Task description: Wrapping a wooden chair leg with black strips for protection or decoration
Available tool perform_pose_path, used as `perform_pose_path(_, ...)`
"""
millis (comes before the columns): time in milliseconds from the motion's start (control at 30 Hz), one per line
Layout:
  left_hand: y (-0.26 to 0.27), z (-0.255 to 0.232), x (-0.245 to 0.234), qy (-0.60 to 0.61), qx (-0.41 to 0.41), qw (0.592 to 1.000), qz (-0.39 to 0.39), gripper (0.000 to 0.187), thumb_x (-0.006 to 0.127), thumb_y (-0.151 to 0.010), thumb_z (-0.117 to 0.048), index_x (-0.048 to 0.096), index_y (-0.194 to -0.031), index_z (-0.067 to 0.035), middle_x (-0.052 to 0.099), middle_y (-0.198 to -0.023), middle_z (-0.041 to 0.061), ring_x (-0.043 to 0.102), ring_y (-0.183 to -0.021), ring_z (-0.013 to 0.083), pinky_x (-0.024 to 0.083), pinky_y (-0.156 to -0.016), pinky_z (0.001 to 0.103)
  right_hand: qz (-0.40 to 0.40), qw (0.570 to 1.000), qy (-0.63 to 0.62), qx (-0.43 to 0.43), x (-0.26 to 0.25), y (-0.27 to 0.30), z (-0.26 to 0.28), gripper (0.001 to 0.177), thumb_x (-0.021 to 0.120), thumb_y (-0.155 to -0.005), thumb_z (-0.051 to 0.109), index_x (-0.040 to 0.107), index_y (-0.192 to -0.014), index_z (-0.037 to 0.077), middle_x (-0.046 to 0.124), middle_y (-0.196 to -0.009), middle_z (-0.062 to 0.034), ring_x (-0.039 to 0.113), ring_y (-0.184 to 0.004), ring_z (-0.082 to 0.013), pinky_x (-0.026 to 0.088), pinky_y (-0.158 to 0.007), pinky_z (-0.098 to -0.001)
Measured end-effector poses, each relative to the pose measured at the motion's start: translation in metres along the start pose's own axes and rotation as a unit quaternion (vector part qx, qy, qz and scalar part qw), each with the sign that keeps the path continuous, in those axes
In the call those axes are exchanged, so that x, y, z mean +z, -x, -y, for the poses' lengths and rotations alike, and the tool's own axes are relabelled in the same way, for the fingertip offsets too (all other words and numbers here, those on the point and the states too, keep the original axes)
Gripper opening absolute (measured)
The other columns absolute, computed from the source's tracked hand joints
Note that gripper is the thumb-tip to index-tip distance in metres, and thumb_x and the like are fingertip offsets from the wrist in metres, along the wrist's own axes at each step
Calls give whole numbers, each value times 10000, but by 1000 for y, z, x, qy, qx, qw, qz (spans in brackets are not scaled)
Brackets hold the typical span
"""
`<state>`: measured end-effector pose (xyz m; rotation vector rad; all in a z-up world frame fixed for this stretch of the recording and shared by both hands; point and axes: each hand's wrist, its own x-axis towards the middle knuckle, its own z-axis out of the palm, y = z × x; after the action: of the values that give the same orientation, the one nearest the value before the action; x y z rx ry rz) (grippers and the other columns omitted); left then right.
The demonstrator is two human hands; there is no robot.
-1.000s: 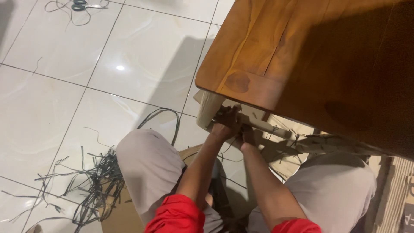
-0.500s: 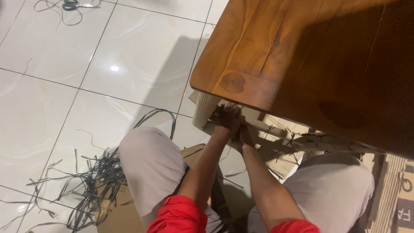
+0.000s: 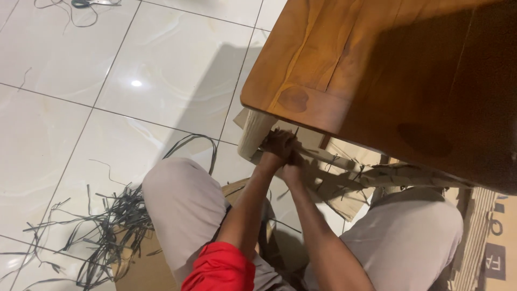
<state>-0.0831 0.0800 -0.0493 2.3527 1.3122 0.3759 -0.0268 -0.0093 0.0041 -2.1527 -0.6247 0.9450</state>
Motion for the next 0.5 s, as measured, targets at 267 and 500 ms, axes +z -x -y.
perform_pose_path(267,1,6,-5,-1,196,949,-246,265,504,-1046,-440,675,-923,-279,696,-865,-21,732,-879,201,577,-964,419,-37,945,302,-118,-40,-21,22,372,392,-974,382,747,-1005,275,726,-987,-36,700,-1052,-277,547,-924,-448)
perform_pose_path(500,4,3,-13,26,188,963,-190,298,514,-1041,-409,703,-884,-240,700,-868,1,737,-894,228,526,-1064,433,27,939,260,-224,-74,-58,18,305,592,-933,479,656,-908,182,650,-910,-111,673,-994,-362,535,-875,-506)
